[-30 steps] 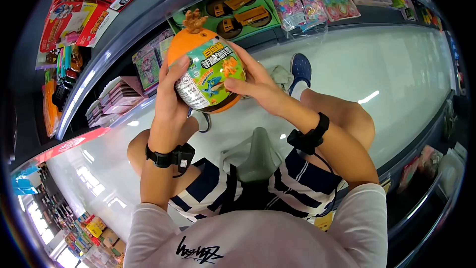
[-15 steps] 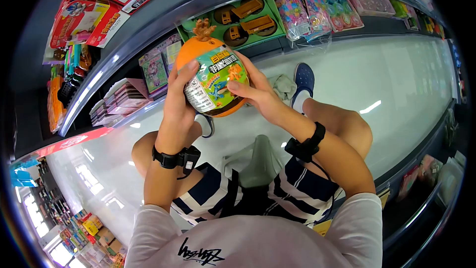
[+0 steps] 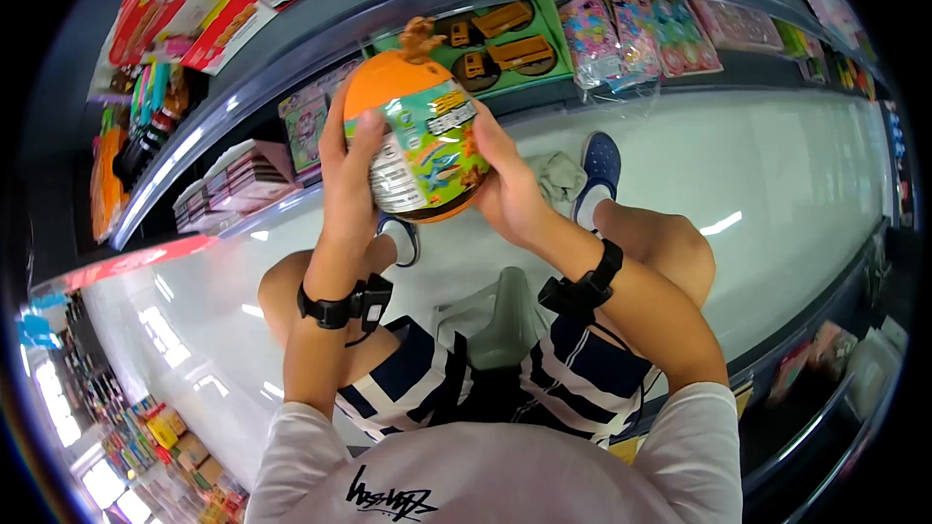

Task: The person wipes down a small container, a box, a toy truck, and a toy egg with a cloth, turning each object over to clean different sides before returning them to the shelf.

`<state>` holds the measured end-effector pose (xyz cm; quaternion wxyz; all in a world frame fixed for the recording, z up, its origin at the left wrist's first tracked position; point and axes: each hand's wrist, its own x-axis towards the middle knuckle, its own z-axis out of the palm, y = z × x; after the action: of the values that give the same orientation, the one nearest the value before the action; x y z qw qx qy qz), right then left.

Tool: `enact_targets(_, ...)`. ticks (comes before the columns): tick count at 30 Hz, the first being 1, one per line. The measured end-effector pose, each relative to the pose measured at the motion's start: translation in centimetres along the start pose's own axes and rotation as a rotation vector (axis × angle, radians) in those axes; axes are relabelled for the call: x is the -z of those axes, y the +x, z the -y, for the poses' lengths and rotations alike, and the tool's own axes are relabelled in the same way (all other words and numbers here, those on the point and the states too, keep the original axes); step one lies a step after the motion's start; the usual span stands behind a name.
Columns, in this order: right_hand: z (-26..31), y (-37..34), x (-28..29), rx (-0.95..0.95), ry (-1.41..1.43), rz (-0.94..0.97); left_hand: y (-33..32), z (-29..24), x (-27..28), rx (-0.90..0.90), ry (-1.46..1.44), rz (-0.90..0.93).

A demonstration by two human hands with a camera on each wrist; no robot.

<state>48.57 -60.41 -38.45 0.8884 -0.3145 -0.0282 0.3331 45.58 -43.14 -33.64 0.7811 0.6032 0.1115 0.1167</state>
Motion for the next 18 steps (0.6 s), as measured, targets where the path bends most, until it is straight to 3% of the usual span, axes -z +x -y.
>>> enact_targets(2,-0.6,0.6,-0.6,-0.068,0.047,-0.01,-0.3,-1.0,0.4,-0.173,0.319,0.008)
enact_targets(7,-0.1,2.4,-2.0,-0.222,0.118,-0.024,-1.7,-3.0,0.0,-0.382,0.677,-0.025)
enact_targets(12,-0.1,3.3,-1.9,-0.124,0.036,0.028,-2.7,-2.9,0.2,-0.441,0.498,0.089)
enact_targets(15,-0.4,3.0,-0.7,-0.315,0.055,0.231,-3.6,-4.3,0.1,-0.205,0.223,0.062)
enact_targets(18,-0.3,2.6,0.3,-0.337,-0.013,0.301,-3.3,-3.3,2.0,-0.206,0.192,0.127)
